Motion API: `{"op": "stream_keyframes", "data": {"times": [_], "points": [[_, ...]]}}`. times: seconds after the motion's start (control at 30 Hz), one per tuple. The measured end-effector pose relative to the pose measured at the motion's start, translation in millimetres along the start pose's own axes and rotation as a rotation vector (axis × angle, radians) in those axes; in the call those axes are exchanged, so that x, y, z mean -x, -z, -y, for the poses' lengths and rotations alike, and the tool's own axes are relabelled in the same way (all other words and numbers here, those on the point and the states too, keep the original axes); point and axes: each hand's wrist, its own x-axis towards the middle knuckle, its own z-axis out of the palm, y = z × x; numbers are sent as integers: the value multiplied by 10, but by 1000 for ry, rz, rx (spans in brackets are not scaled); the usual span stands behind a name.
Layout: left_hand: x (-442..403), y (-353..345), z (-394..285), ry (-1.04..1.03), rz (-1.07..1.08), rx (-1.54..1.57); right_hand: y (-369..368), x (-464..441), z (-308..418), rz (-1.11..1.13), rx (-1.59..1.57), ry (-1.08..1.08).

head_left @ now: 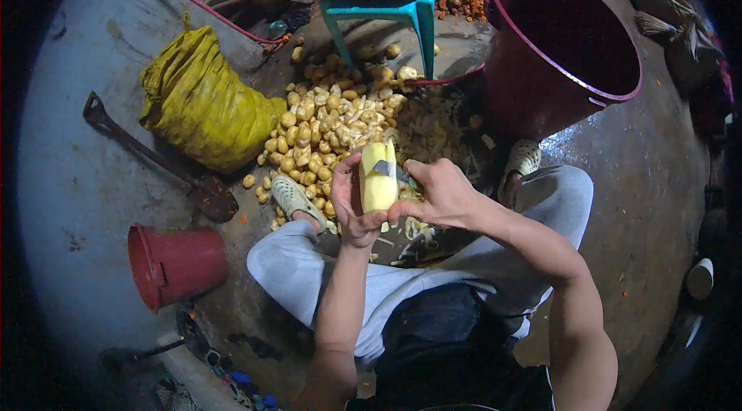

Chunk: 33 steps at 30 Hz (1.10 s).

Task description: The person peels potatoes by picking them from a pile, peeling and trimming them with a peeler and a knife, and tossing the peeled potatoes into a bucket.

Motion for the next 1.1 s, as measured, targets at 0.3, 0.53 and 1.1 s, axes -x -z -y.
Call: {"op": "stream_keyframes", "data": {"times": [0.3, 0.53, 1.1], "points": [[1, -101, 5, -59, -135, -78, -77, 36, 46, -124, 158, 64], [38, -39, 105, 32, -149, 17, -80, 33, 54, -196, 272, 115], [-20, 140, 46, 370, -311, 767, 40, -215, -418, -10, -799, -341]]}}
